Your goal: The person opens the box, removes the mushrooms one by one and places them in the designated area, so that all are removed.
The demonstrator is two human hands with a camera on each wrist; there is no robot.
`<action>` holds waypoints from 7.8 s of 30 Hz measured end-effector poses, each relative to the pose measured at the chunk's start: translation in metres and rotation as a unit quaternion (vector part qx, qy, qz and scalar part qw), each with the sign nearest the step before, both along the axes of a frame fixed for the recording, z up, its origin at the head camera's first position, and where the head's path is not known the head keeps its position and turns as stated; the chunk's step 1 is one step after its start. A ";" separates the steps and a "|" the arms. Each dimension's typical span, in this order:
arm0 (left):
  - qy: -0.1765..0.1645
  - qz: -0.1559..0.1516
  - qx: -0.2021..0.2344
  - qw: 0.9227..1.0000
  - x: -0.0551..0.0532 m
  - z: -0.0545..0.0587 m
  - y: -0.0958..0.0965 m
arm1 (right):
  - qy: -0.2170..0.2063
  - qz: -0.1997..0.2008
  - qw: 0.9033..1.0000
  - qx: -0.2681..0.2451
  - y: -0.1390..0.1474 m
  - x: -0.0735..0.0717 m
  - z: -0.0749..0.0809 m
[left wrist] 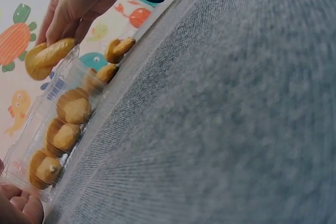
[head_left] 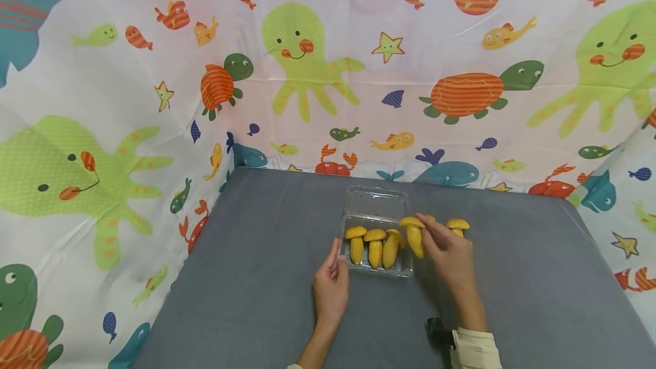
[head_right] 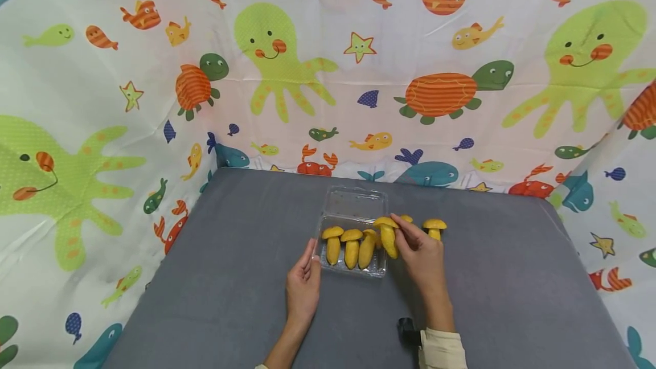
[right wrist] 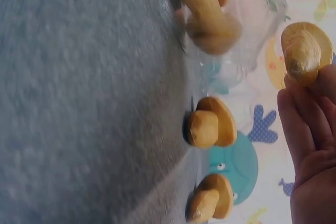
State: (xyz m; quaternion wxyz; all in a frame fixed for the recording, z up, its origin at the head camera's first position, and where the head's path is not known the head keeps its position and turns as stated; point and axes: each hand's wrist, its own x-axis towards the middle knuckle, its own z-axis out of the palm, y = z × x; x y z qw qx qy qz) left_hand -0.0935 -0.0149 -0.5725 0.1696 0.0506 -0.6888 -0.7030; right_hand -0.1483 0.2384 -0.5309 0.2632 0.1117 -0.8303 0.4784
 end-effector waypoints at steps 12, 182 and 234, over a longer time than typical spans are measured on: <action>0.004 0.015 -0.009 1.000 0.001 0.000 0.003 | -0.017 -0.099 0.994 -0.050 0.033 0.004 0.006; 0.013 0.002 -0.007 1.000 0.003 -0.003 0.001 | -0.034 0.090 0.964 0.248 -0.055 -0.012 0.026; -0.030 -0.041 -0.007 0.999 -0.016 0.006 -0.005 | -0.009 0.048 0.941 0.335 -0.116 -0.028 -0.001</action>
